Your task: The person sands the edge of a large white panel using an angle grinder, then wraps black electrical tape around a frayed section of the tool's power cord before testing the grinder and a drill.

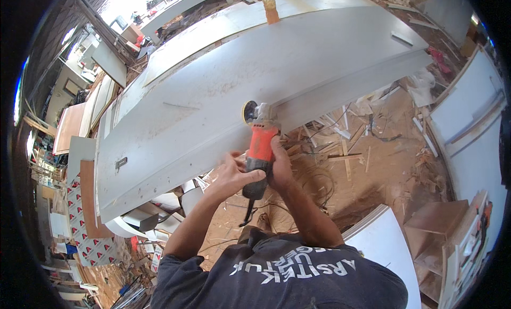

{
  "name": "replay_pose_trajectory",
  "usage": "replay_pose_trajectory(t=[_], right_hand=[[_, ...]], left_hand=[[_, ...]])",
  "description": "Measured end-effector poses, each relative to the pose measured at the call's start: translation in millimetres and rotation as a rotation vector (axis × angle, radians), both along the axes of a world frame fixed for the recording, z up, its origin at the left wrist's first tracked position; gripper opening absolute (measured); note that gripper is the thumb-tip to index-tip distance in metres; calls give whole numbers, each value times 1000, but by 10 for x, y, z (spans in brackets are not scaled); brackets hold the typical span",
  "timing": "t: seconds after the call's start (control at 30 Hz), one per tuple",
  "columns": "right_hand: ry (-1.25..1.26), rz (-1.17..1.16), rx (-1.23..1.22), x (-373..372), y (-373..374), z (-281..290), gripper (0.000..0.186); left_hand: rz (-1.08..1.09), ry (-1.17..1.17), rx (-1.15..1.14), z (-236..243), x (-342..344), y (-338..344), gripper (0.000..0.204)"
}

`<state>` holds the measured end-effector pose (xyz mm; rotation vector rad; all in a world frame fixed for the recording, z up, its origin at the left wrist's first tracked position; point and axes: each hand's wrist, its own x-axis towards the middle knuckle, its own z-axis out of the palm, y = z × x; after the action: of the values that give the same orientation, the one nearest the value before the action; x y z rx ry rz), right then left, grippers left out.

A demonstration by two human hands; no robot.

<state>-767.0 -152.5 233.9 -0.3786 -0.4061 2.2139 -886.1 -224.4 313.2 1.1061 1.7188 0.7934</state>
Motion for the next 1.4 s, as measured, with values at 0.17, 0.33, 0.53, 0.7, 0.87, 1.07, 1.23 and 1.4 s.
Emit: replay_pose_trajectory(t=[0.17, 0.33, 0.53, 0.7, 0.87, 1.07, 1.23, 1.4], right_hand=[[-42, -33, 272, 267, 70, 307, 60], [-114, -112, 328, 332, 5, 505, 59], [-200, -188, 242, 371, -98, 615, 57], [-185, -141, 232, 412, -2, 525, 60], [-128, -122, 212, 366, -45, 482, 57], [-217, -189, 272, 345, -54, 393, 59], [-170, -187, 181, 317, 2, 396, 62], [-204, -266, 159, 388, 54, 385, 49]], left_hand=[[-227, -160, -52, 313, 238, -44, 47], [-300, -295, 77, 58, 219, -61, 44], [-393, -199, 33, 96, 207, -50, 39], [-343, -336, 106, -9, 252, -70, 31], [-313, -410, 55, -110, 130, -39, 43], [-385, -336, 96, -115, 194, -71, 30], [-402, -271, 59, -158, 154, -33, 34], [-468, -258, 144, -91, 205, 32, 40]])
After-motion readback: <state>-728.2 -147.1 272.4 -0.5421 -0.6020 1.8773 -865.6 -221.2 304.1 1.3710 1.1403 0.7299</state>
